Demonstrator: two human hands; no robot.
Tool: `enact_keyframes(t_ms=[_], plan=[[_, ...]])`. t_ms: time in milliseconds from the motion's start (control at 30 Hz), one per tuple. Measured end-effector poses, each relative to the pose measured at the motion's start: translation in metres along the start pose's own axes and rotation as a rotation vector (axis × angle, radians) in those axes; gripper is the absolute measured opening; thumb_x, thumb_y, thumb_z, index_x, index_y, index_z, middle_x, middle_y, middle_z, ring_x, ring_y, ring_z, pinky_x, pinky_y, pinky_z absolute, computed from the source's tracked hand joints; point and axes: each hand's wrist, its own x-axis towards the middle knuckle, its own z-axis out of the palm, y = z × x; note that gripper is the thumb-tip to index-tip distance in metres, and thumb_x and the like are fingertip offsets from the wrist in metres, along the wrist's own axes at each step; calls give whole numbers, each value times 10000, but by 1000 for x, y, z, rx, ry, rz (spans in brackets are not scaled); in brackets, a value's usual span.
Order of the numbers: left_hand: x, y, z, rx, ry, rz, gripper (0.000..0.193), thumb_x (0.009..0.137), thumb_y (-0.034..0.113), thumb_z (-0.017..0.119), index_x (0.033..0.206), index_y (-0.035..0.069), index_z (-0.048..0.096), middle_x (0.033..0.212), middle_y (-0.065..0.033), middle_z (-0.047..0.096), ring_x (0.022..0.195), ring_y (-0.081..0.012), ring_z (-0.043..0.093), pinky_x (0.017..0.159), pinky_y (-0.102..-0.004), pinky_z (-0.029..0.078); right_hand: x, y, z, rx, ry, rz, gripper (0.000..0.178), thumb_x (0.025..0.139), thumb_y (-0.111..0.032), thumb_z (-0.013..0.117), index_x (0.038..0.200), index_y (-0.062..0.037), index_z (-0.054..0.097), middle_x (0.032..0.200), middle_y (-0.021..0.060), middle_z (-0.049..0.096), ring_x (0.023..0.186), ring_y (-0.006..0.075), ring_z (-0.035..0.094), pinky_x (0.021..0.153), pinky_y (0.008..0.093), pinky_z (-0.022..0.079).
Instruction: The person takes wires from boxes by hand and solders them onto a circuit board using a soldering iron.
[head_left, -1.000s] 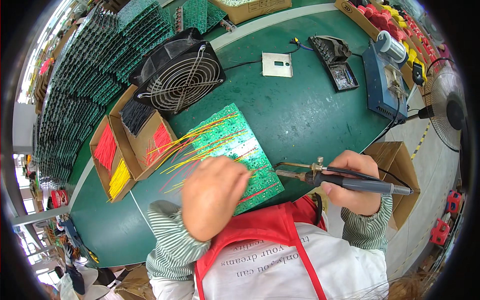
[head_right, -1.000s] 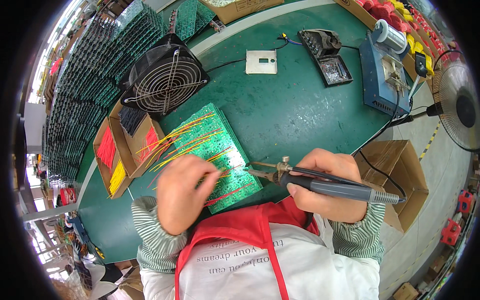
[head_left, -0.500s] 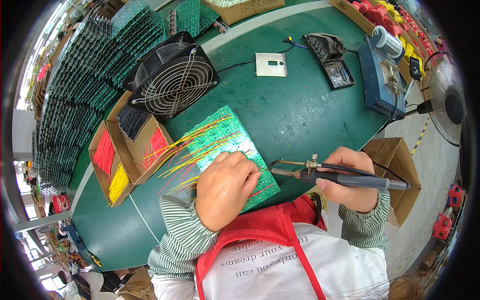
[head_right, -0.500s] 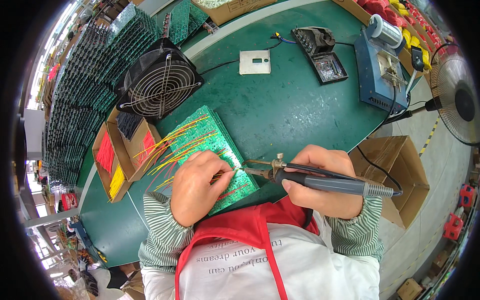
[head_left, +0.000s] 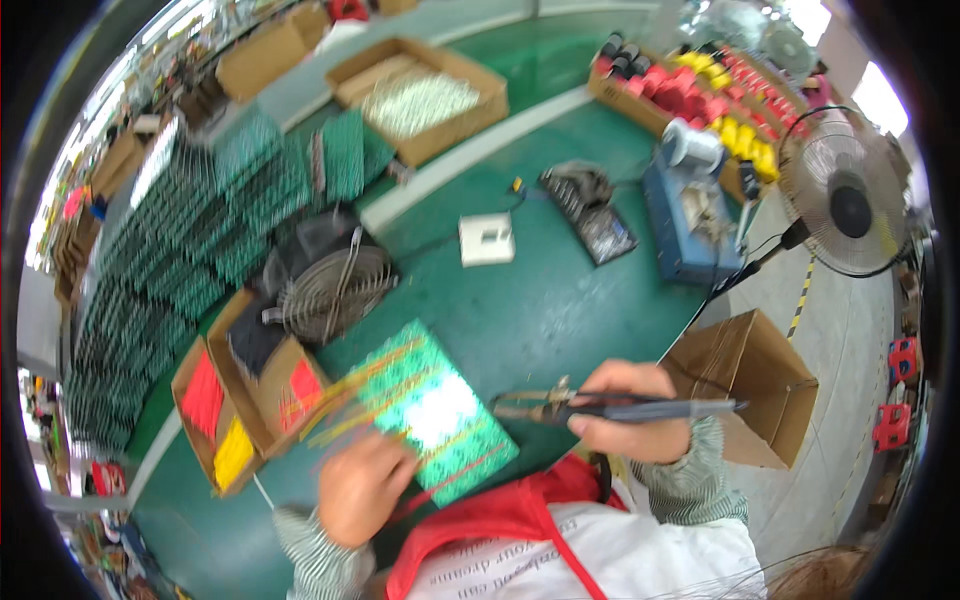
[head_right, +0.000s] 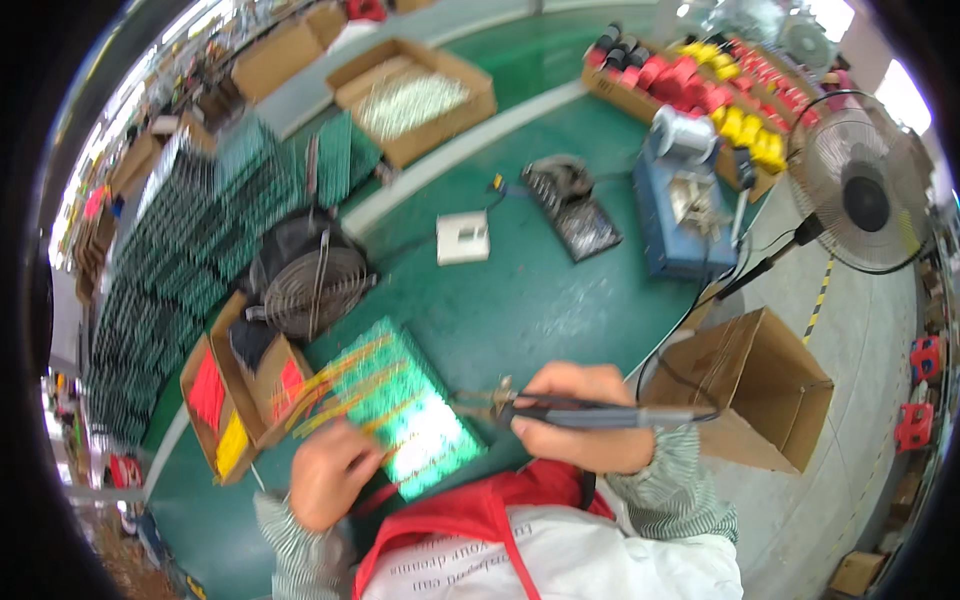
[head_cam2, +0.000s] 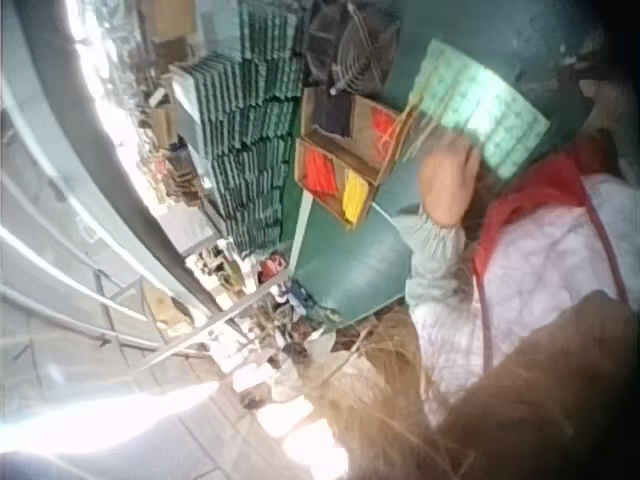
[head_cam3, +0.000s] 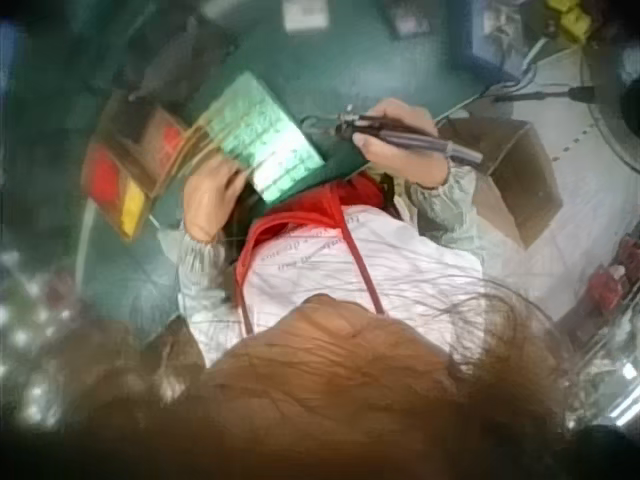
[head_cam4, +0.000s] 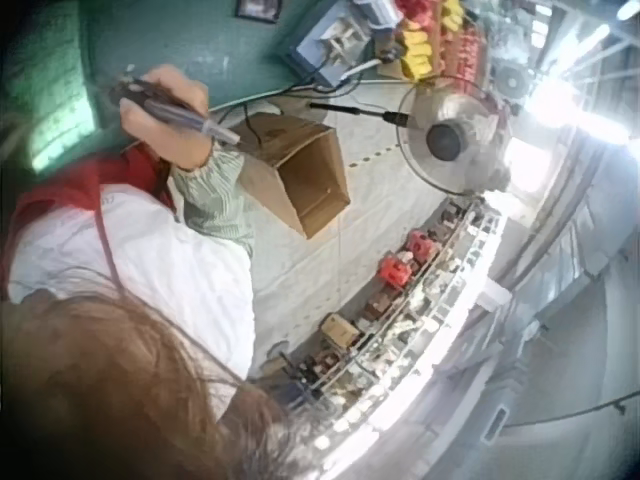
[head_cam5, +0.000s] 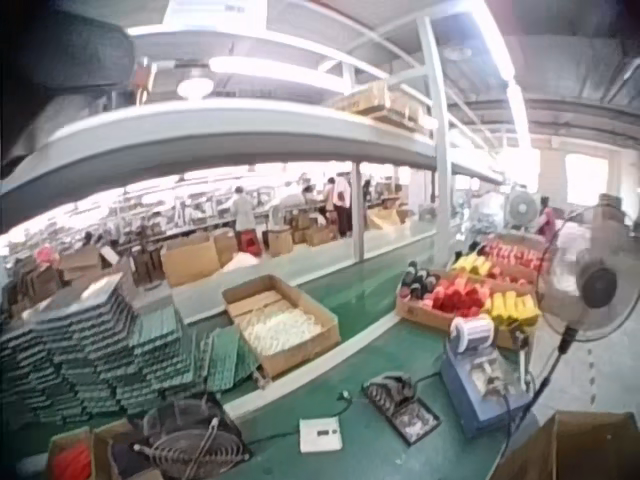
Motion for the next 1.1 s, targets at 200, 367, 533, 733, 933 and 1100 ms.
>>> enact_keyframes(t_ms=[200, 367, 533, 733, 933, 1100], plan=[[-97, -109, -65, 117, 8, -469, 105, 688, 115, 713, 773, 55, 697, 755, -123, 652, 658, -265, 636, 597, -353, 497, 2, -1, 10, -98, -28, -112, 181, 739, -118, 729, 829, -4, 621, 693, 63, 644, 605, 90, 599, 550, 238, 476], [-105, -197, -61, 327, 331, -497, 150, 673, 95, 717, 783, -3, 686, 792, -160, 647, 655, -277, 626, 613, -363, 497, 4, -8, 17, -125, -50, -147, 180, 749, -137, 720, 834, -16, 617, 694, 56, 648, 596, 88, 595, 541, 246, 474], [-94, -208, -63, 311, 251, -334, 148, 680, 75, 709, 785, -25, 680, 790, -170, 647, 650, -295, 617, 622, -367, 497, 9, -13, 23, -150, -57, -139, 177, 755, -140, 716, 831, -18, 613, 688, 50, 645, 591, 86, 590, 537, 243, 469], [-102, -205, -63, 247, 289, -445, 135, 694, 63, 709, 777, -37, 675, 750, -181, 640, 658, -305, 619, 624, -371, 492, 11, -15, 29, -161, -53, -134, 181, 752, -137, 722, 829, -16, 612, 683, 53, 636, 592, 84, 585, 537, 242, 466], [-105, -201, -60, 298, 391, -349, 129, 709, 51, 711, 783, -39, 654, 756, -169, 634, 649, -284, 616, 610, -365, 485, 10, -17, 31, -175, -40, -126, 185, 745, -134, 730, 836, -22, 614, 690, 52, 635, 593, 82, 581, 539, 239, 463], [-102, -194, -60, 244, 397, -446, 107, 709, 13, 698, 793, -29, 646, 730, -156, 615, 664, -301, 595, 637, -378, 477, 9, -11, 29, -185, -43, -131, 191, 743, -140, 732, 839, -22, 616, 692, 49, 634, 590, 83, 577, 539, 239, 461]])
